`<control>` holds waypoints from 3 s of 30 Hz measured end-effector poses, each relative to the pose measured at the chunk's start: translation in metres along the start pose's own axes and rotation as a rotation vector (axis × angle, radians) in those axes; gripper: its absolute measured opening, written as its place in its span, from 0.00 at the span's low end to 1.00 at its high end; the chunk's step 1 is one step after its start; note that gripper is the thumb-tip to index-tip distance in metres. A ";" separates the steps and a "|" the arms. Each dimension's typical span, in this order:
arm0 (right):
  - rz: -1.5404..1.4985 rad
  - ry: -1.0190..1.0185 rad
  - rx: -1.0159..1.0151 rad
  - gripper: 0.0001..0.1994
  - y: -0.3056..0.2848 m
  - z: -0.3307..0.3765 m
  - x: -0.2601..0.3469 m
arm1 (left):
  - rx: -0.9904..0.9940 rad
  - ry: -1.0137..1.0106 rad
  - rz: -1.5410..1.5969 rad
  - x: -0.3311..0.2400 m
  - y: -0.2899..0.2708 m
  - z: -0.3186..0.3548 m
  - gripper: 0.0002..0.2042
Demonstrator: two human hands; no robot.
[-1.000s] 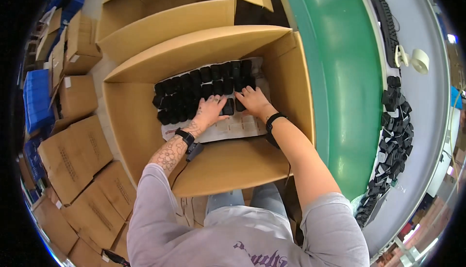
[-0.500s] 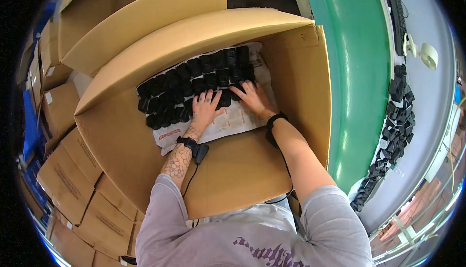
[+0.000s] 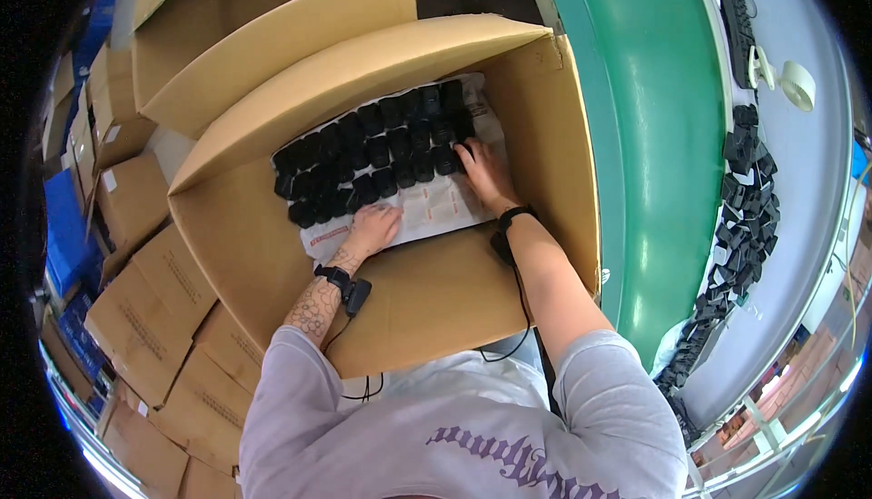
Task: Picking electronic components from a conveyor belt, arranging them, and packing them into a cardboard box.
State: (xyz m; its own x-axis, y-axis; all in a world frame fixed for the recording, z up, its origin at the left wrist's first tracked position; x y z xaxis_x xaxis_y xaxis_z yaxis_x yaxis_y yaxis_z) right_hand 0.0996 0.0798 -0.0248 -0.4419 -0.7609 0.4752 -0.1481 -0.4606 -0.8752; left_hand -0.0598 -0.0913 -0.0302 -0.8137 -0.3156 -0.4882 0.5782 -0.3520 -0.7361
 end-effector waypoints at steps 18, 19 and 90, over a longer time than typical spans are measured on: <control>-0.594 0.121 -0.022 0.25 -0.177 -0.015 0.104 | -0.212 -0.372 0.105 0.072 -0.029 0.019 0.08; -0.635 0.074 -0.092 0.25 -0.213 -0.005 0.128 | -0.280 -0.480 0.134 0.080 -0.036 0.024 0.08; -0.115 1.111 -0.773 0.38 -0.245 1.017 -0.176 | 0.353 1.067 -0.986 -1.042 0.477 0.137 0.41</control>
State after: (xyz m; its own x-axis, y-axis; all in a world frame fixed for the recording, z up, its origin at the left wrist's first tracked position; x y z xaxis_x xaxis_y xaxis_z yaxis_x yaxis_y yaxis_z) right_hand 1.1132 -0.1382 0.1988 -0.8131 0.2005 0.5465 -0.5243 0.1555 -0.8372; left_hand 1.0717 -0.0512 0.1915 -0.4454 0.8904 -0.0937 -0.3579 -0.2730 -0.8930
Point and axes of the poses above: each hand's wrist, its own z-axis away from the middle knuckle, its own y-axis out of the palm, x = y × z, the point moved 9 cm from there along -z, towards the middle knuckle, and after that the axes turned 15 degrees about -y, right-handed, at the moved point
